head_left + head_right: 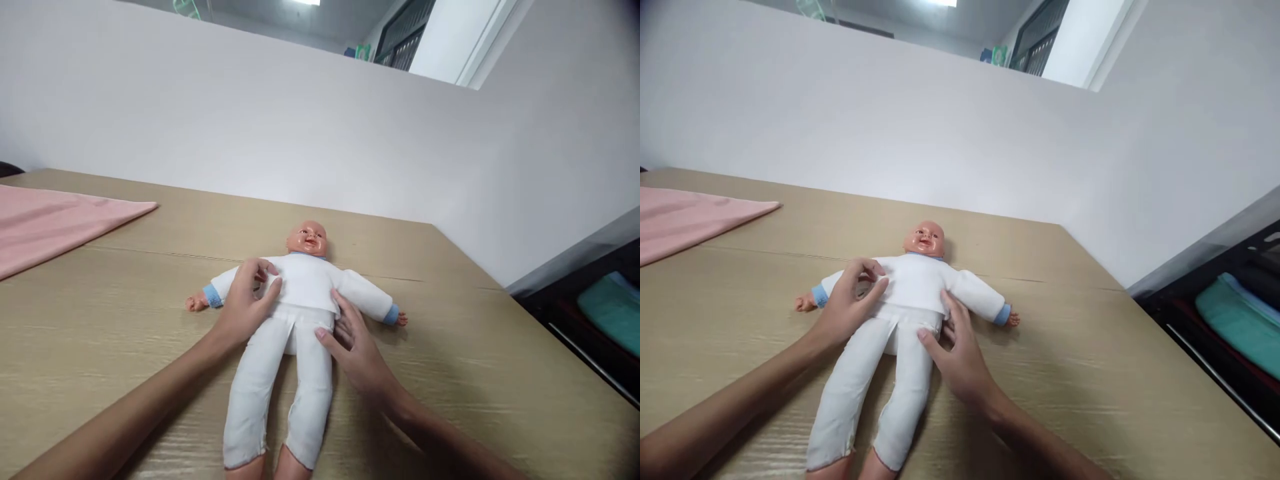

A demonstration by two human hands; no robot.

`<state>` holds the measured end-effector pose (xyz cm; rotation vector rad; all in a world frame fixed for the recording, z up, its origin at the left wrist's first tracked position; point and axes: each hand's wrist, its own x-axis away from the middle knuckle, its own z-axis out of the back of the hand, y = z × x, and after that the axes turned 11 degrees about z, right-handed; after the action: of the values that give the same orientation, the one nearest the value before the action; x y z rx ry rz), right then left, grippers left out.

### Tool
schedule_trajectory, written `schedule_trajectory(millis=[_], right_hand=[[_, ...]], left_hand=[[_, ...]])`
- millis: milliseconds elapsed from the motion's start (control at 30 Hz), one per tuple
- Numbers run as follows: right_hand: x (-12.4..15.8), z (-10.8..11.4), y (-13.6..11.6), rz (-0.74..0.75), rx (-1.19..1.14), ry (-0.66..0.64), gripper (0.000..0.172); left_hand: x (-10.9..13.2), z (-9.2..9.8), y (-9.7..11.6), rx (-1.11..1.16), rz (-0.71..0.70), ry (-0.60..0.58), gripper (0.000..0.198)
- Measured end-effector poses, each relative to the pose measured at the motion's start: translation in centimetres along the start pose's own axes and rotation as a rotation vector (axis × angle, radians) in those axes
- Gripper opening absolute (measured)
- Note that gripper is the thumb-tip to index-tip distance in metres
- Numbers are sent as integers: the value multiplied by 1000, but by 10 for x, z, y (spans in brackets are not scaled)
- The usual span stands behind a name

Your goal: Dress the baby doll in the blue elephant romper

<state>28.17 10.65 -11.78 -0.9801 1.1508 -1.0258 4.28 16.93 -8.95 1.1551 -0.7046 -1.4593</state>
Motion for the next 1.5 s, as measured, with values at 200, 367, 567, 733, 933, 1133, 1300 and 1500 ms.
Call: schedule_trajectory(millis=[200, 367, 567, 733, 933, 1133, 1300, 1500], right_hand=[[3, 1, 6, 106, 4, 43, 59], [2, 2, 13, 79, 14, 149, 58], [1, -1, 17, 4, -37, 244, 69], [0, 3, 15, -19, -40, 237, 63], [-10, 16, 28, -12, -41, 281, 50], [-8, 17, 22, 114, 321, 163, 31], [-14, 34, 13, 261, 703, 49, 35], [-13, 37, 18, 334, 863, -38, 35]], left_hand=[[42, 1, -14, 292, 327, -58, 51], [50, -6, -10, 384, 526, -140, 69], [47, -4, -8, 221, 514, -121, 66], [46, 7, -13, -104, 440, -72, 63], [43, 20, -12, -101, 414, -163, 52], [37, 18, -20, -140, 394, -119, 42], [28, 22, -35, -306, 266, -32, 28], [30, 27, -45, -483, 68, -88, 37]])
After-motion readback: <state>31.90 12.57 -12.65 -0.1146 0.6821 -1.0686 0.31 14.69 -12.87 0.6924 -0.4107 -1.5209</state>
